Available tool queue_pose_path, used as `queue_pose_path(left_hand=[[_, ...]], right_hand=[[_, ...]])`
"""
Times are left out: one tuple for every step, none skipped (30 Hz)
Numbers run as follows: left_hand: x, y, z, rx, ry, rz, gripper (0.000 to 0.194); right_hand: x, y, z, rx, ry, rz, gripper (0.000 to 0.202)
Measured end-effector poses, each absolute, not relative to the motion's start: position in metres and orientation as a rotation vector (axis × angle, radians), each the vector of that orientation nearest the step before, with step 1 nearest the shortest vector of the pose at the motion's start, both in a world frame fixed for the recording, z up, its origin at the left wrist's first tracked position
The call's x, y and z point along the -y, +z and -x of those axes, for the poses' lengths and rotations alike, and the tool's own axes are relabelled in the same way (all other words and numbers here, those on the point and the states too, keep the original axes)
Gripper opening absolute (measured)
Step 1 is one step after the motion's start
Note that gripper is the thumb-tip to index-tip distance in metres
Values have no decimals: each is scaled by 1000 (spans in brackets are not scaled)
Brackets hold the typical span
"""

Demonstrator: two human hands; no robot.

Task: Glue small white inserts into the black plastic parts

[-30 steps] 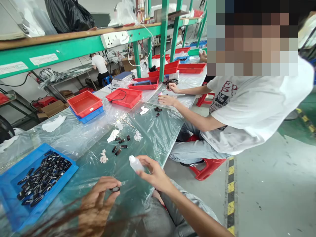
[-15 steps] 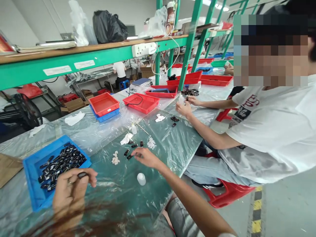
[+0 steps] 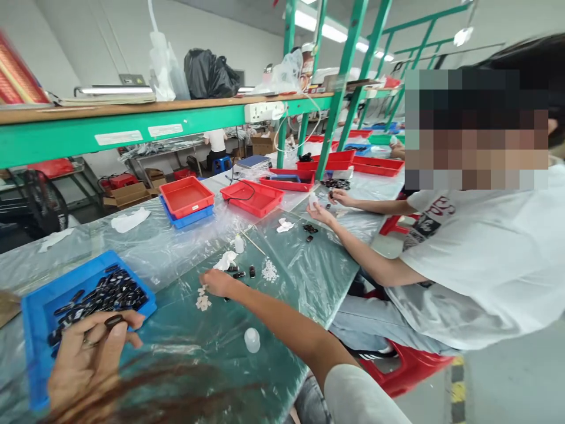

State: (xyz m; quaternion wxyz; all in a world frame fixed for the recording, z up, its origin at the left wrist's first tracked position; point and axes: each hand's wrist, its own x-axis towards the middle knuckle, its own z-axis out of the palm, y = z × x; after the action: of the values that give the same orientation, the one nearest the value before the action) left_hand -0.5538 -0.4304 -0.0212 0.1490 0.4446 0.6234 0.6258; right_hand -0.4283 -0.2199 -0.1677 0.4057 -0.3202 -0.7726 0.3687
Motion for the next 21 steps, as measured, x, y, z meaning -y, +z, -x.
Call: queue_pose_path(left_hand=[[430,-23,552,-1775,1778,-1266,27],[430,-26,549,-1742,1754,-1261,28],[429,-29,546,-1695,1724,-1266,29],[429,-32,542,-1639,1684,-1281,29],[430,-36,538,-1590,1637,-1300,28],[430,-40,532,-1557,1585,-1320,27],[431,-44,526,-1544,1536,-1337,25],[432,-47,520,-1540,1498,-1350,24],[433,-51,514,-1541,1459,-1367,23],[434,-54,508,-1535,1401,-1395,23],[435,-57,503,-1523,1330,-1431,23],[437,-60,499,-1509,1255,-1471,23],[438,-62,495,-1499,1190,-1509,22],[440,-64,493,-1494,1145,-1541,22],[441,-65,490,-1495,1124,-1567,22],[443,-66,489,-1494,1119,-1590,21],[444,-67,487,-1493,1120,-1612,19],[446,-67,486,-1479,1116,-1634,18],[447,-67,486,-1469,1121,-1651,17],[448,-67,485,-1463,1131,-1666,15],[448,-66,485,-1455,1134,-1686,14]], right_hand=[[222,-163,423,1958,945,804,32],[225,-157,415,1964,963,796,36],[230,-150,406,1955,979,790,38],[236,-143,396,1930,994,787,38],[244,-135,384,1895,1013,784,35],[254,-127,372,1850,1034,780,31],[267,-119,359,1798,1061,773,28],[282,-110,347,1746,1090,761,26],[298,-101,336,1692,1121,746,25],[316,-93,326,1640,1148,727,23],[333,-85,317,1595,1171,707,21],[350,-78,310,1554,1190,688,18],[366,-73,305,1517,1207,669,16],[381,-68,302,1485,1220,649,13],[393,-65,300,1465,1221,632,10],[403,-63,300,1457,1209,622,6],[411,-62,301,1462,1182,626,4],[417,-62,303,1477,1139,643,5],[421,-62,305,1500,1084,670,6],[424,-61,306,1526,1023,699,8],[426,-61,307,1550,965,719,10]])
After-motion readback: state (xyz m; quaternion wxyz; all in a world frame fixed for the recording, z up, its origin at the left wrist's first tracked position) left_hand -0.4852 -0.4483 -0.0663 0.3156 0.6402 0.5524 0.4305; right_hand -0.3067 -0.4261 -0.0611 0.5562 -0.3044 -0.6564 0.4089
